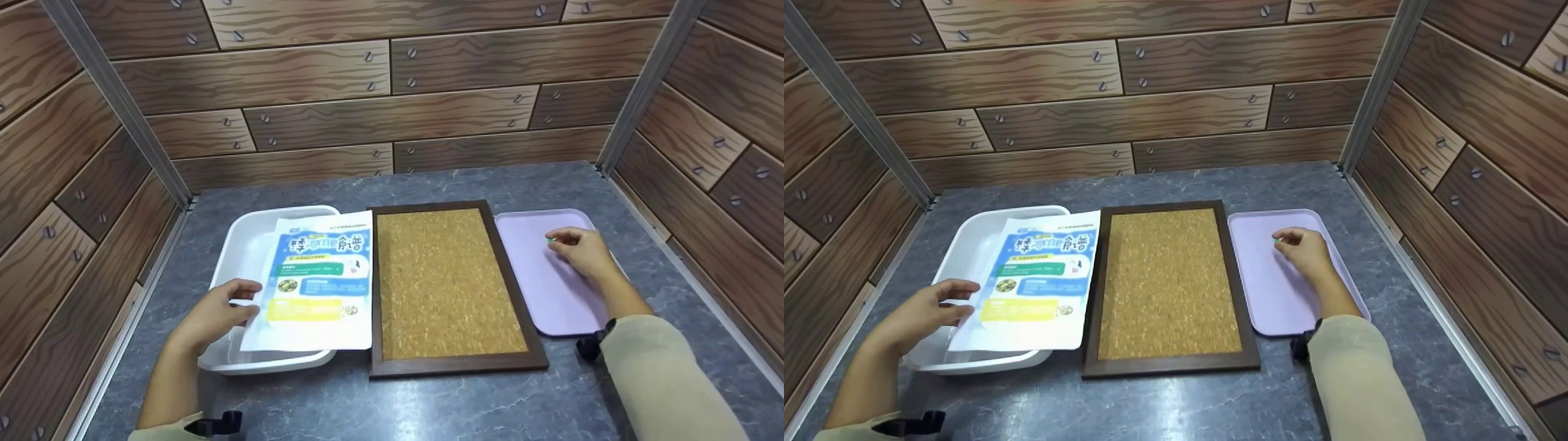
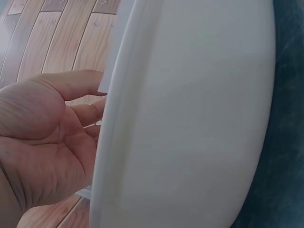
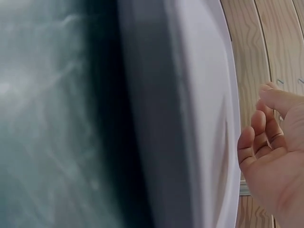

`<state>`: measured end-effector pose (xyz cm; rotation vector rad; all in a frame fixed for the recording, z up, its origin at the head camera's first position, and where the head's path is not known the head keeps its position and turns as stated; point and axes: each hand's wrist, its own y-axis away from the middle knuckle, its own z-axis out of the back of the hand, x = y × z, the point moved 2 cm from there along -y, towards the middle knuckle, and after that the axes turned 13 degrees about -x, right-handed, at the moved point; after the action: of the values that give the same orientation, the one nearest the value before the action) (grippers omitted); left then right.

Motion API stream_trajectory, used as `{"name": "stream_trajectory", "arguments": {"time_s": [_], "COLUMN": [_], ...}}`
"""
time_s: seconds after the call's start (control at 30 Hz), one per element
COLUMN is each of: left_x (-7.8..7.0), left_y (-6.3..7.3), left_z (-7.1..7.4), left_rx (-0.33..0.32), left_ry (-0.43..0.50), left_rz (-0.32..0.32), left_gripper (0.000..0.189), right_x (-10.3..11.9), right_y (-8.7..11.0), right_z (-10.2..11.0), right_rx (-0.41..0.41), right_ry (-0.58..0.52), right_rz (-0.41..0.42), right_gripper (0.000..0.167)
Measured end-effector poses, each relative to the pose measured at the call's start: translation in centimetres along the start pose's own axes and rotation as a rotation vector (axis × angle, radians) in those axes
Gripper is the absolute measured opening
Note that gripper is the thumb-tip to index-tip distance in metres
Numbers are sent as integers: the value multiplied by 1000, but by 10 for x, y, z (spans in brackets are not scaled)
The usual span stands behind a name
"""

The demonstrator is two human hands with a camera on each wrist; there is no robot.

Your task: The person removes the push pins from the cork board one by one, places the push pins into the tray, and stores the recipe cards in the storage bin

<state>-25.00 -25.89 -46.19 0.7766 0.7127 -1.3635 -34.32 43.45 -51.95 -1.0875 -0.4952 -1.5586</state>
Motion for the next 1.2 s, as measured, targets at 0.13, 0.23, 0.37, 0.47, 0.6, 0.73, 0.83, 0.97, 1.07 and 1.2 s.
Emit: {"name": "stream_trajectory", "arguments": {"time_s": [0.13,0.23,0.37,0.47,0.6,0.73,0.83,0.97,1.07,1.2], "left_x": [2,4,7,10,16,23,26,28,29,29], "left_y": [1,2,3,4,5,5,4,4,5,5], "left_z": [7,11,16,21,25,28,30,32,34,37], "left_rx": [-20,-30,-36,-43,-54,-59,-56,-53,-54,-51], "left_ry": [-34,-66,-89,-85,-66,-61,-58,-55,-51,-43], "left_rz": [-6,-1,16,37,70,91,96,110,119,123], "left_gripper": [47,44,42,43,45,46,47,48,48,49], "right_x": [-5,-7,-9,-9,-10,-11,-11,-12,-12,-11], "right_y": [1,2,3,2,1,1,0,0,0,0], "right_z": [0,1,0,-2,-4,-5,-5,-6,-7,-7], "right_rx": [12,22,38,59,89,102,102,110,126,142], "right_ry": [53,105,145,154,158,172,182,192,194,200], "right_rz": [10,14,2,0,-4,5,17,18,6,-22], "right_gripper": [27,27,28,29,29,27,26,25,27,29]}}
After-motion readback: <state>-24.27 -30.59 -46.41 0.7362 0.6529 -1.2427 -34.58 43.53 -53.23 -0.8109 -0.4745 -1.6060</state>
